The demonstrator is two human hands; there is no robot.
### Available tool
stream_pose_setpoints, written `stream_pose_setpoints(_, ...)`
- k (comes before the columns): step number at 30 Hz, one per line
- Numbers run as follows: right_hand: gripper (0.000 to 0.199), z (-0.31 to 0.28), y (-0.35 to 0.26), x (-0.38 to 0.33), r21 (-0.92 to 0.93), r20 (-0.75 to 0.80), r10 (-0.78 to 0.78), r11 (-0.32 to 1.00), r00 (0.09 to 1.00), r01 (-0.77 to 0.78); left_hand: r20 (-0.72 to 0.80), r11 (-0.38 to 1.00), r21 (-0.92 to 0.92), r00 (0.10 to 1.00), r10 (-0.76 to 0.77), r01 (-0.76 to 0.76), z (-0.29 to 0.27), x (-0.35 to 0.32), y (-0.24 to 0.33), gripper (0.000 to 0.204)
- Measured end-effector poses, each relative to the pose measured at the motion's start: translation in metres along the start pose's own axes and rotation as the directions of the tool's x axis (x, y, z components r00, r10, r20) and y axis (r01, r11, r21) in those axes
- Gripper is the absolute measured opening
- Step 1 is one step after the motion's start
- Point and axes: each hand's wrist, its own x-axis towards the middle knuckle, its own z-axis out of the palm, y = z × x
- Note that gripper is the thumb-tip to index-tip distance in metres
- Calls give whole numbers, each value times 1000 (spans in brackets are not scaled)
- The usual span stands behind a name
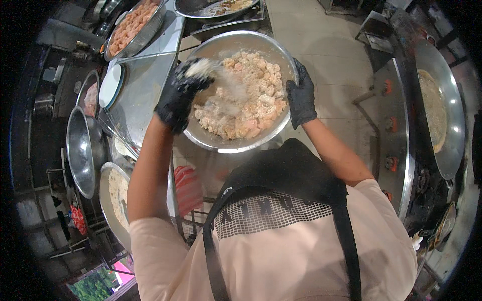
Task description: The person mixes chopped meat in a large bowl with flour, adding more flour from a separate container and occasionally using scissors to cut the mixture.
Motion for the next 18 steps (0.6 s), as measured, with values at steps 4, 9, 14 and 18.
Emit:
stream_pose_setpoints(4,55,-1,-2,0,-19,-3,6,1000,1000,-6,-103,991,41,986,131,-127,9,71,-31,17)
stream_pose_setpoints(9,56,-2,-15,-2,-114,-10,10,993,1000,-12,-188,950,-303,972,-142,80,-5,105,-40,30)
stream_pose_setpoints(14,56,-2,-11,-2,-93,-36,-11,996,999,8,-20,984,-141,993,-117,113,-4,91,-36,25)
stream_pose_setpoints(18,56,0,-9,-3,-76,-28,-10,997,1000,8,49,958,-31,958,-283,285,-9,72,-45,28)
